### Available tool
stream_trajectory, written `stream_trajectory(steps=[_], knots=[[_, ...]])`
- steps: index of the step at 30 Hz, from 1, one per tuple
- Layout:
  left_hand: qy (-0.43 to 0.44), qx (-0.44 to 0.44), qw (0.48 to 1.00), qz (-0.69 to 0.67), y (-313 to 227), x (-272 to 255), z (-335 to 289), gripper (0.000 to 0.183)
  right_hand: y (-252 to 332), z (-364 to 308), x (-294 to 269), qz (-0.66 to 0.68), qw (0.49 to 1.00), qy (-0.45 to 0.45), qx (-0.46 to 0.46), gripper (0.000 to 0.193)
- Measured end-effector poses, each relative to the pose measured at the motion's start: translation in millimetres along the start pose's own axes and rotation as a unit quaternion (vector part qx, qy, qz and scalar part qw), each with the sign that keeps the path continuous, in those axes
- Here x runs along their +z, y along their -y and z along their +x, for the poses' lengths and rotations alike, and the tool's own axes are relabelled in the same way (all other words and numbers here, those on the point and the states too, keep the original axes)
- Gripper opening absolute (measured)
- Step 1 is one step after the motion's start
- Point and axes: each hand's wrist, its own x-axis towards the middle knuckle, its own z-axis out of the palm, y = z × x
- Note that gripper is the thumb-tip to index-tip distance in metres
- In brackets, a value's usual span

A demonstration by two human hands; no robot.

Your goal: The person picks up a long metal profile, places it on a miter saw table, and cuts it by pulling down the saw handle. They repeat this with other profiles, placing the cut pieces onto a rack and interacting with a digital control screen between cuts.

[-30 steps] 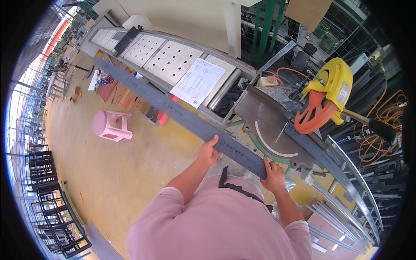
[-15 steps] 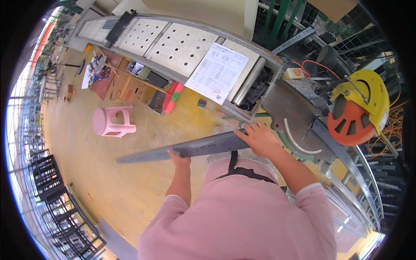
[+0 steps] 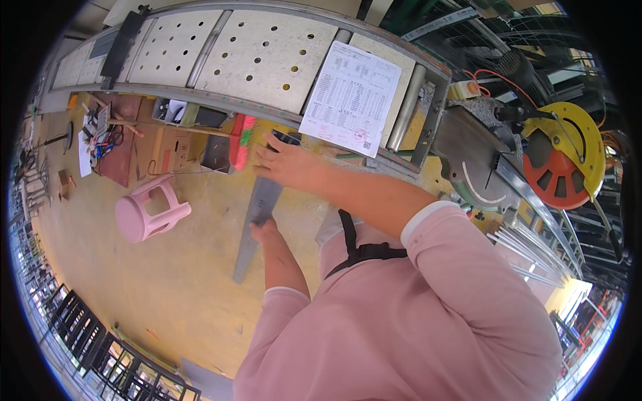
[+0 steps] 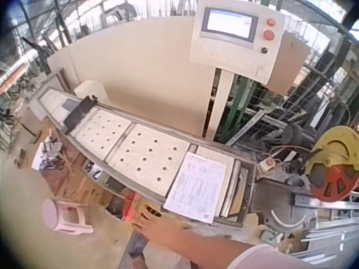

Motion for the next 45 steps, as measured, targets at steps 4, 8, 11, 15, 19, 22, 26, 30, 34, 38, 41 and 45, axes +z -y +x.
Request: stream_trajectory(steps=[4,8,11,15,19,22,26,30,34,38,41,45], knots=[[0.042,0.016,0.998,0.032,-14,34,67,0.044,29,-11,-17,0.203,0.976,0.079,0.03,0.037],[0.086,0.01,0.996,0.023,-13,82,102,0.042,25,-101,-46,0.363,0.828,0.369,0.214,0.042],[0.08,-0.043,0.996,0.011,3,109,101,0.041,29,-216,-52,0.301,0.769,0.418,0.377,0.046],[0.106,-0.044,0.993,0.007,16,113,91,0.043,44,-343,-85,0.287,0.675,0.431,0.525,0.05],[0.167,-0.03,0.984,0.047,19,94,98,0.047,91,-447,-97,0.204,0.736,0.495,0.414,0.026],[0.157,-0.036,0.981,0.108,17,90,102,0.056,105,-460,-103,0.25,0.783,0.443,0.359,0.022],[0.044,-0.074,0.99,0.11,25,96,67,0.07,106,-407,-125,0.303,0.637,0.351,0.616,0.019],[0.074,-0.07,0.967,0.233,50,74,40,0.072,114,-458,-117,0.39,0.54,0.266,0.697,0.023],[0.13,-0.023,0.769,0.625,86,30,5,0.045,150,-611,-89,0.519,0.425,0.111,0.733,0.029],[0.23,-0.001,0.599,0.767,126,-13,-79,0.022,107,-675,-131,0.443,0.169,-0.18,0.862,0.027],[0.265,0.058,0.502,0.821,155,-61,-114,0.025,84,-828,-115,0.359,0.139,-0.404,0.83,0.033],[0.326,0.042,0.373,0.868,180,-113,-197,0.033,14,-936,-120,0.311,0.001,-0.554,0.773,0.046]])
